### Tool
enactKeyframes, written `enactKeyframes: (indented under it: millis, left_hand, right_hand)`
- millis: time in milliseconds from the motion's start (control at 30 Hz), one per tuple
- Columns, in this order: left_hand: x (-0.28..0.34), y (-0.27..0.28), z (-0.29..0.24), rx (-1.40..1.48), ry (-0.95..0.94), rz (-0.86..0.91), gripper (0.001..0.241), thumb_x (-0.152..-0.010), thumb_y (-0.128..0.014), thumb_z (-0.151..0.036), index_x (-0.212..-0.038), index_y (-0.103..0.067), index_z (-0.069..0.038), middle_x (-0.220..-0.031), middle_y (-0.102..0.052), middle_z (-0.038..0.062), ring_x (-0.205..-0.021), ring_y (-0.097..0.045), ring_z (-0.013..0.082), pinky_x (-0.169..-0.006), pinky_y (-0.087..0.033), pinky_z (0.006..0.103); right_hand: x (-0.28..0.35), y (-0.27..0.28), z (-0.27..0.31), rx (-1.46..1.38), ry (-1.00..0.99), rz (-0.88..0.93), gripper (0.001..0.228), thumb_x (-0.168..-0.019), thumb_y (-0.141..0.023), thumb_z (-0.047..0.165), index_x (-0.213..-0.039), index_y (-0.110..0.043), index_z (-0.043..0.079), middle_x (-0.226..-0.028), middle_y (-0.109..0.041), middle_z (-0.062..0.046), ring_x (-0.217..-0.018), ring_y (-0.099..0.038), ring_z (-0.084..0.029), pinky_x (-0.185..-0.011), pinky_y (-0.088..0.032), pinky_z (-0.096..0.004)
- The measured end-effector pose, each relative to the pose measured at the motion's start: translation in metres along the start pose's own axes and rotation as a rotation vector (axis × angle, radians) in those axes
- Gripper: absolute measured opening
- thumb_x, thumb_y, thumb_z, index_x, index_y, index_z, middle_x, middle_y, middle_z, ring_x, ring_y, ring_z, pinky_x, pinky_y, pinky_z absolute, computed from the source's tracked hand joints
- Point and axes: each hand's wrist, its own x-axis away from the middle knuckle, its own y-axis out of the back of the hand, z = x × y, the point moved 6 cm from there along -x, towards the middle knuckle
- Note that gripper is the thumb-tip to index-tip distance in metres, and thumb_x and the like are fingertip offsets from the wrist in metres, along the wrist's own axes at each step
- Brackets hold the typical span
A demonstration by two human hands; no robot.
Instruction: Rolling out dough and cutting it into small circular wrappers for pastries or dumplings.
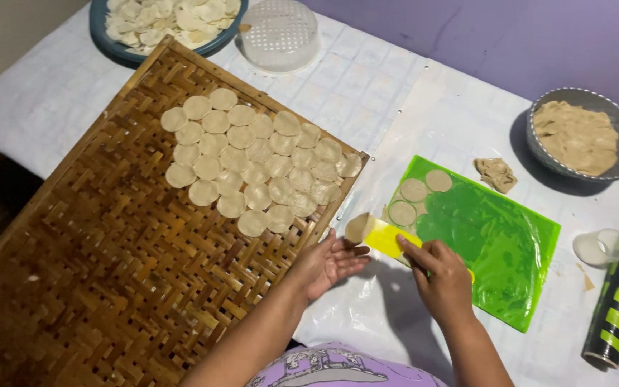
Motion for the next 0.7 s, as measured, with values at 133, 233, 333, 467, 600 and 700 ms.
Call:
enactKeyframes:
  millis: [133, 233, 333, 467, 600, 700]
  left_hand:
    - [0.005, 0.016, -0.007, 0.025, -0.115, -0.097, 0.051, -0.108, -0.047, -0.032, -0.131, -0.059, 0.012, -0.102, -0.07, 0.02, -0.082, -0.07, 0.0192, -0.07, -0.061, 0.0232]
    - [0.018, 0.027, -0.017, -0.241, -0.182, -0.312, 0.034, -0.1, -0.059, -0.011, -0.13, -0.063, 0.004, -0.112, -0.07, 0.019, -0.093, -0.069, 0.0223, -0.082, -0.06, 0.0301]
    - [0.047, 0.017, -0.04, -0.735, -0.3, -0.557, 0.019, -0.096, -0.066, -0.014, -0.113, -0.075, -0.008, -0.101, -0.08, 0.007, -0.083, -0.073, 0.0119, -0.073, -0.059, 0.0233]
    - [0.065, 0.021, -0.062, -0.989, -0.372, -0.721, 0.017, -0.096, -0.067, -0.024, -0.112, -0.074, -0.021, -0.092, -0.079, -0.002, -0.068, -0.068, 0.0074, -0.057, -0.051, 0.0232]
    - [0.045, 0.045, -0.066, -0.664, -0.595, -0.467, 0.023, -0.094, -0.065, -0.003, -0.117, -0.069, 0.001, -0.109, -0.076, 0.01, -0.096, -0.071, 0.0123, -0.086, -0.058, 0.0236]
    - [0.055, 0.022, -0.075, -0.837, -0.413, -0.443, 0.029, -0.096, -0.061, -0.004, -0.123, -0.07, -0.007, -0.114, -0.077, 0.006, -0.091, -0.071, 0.0097, -0.078, -0.058, 0.0226]
  right_hand:
    - [0.011, -0.004, 0.029, 0.024, 0.087, 0.026, 0.039, -0.086, -0.072, 0.021, -0.117, -0.078, 0.042, -0.081, -0.057, 0.004, -0.064, -0.054, -0.016, -0.064, -0.047, -0.034]
    - [0.014, -0.011, 0.046, 0.103, 0.154, 0.057, 0.037, -0.084, -0.073, 0.024, -0.118, -0.077, 0.039, -0.082, -0.058, 0.002, -0.064, -0.056, -0.019, -0.063, -0.048, -0.035]
    - [0.015, -0.021, 0.052, 0.112, 0.066, 0.126, 0.029, -0.085, -0.073, 0.023, -0.111, -0.081, 0.034, -0.078, -0.062, -0.001, -0.06, -0.059, -0.023, -0.061, -0.051, -0.038]
    - [0.017, -0.035, 0.041, 0.125, -0.019, 0.205, 0.031, -0.087, -0.071, 0.023, -0.115, -0.079, 0.037, -0.079, -0.061, 0.0, -0.063, -0.061, -0.023, -0.063, -0.052, -0.038]
    - [0.019, -0.036, 0.032, 0.162, -0.052, 0.204, 0.032, -0.088, -0.07, 0.026, -0.116, -0.079, 0.039, -0.08, -0.061, -0.001, -0.064, -0.062, -0.023, -0.063, -0.052, -0.039]
    - [0.022, -0.034, 0.026, 0.166, -0.081, 0.223, 0.03, -0.09, -0.07, 0.027, -0.116, -0.079, 0.039, -0.078, -0.06, 0.0, -0.061, -0.061, -0.023, -0.06, -0.05, -0.039]
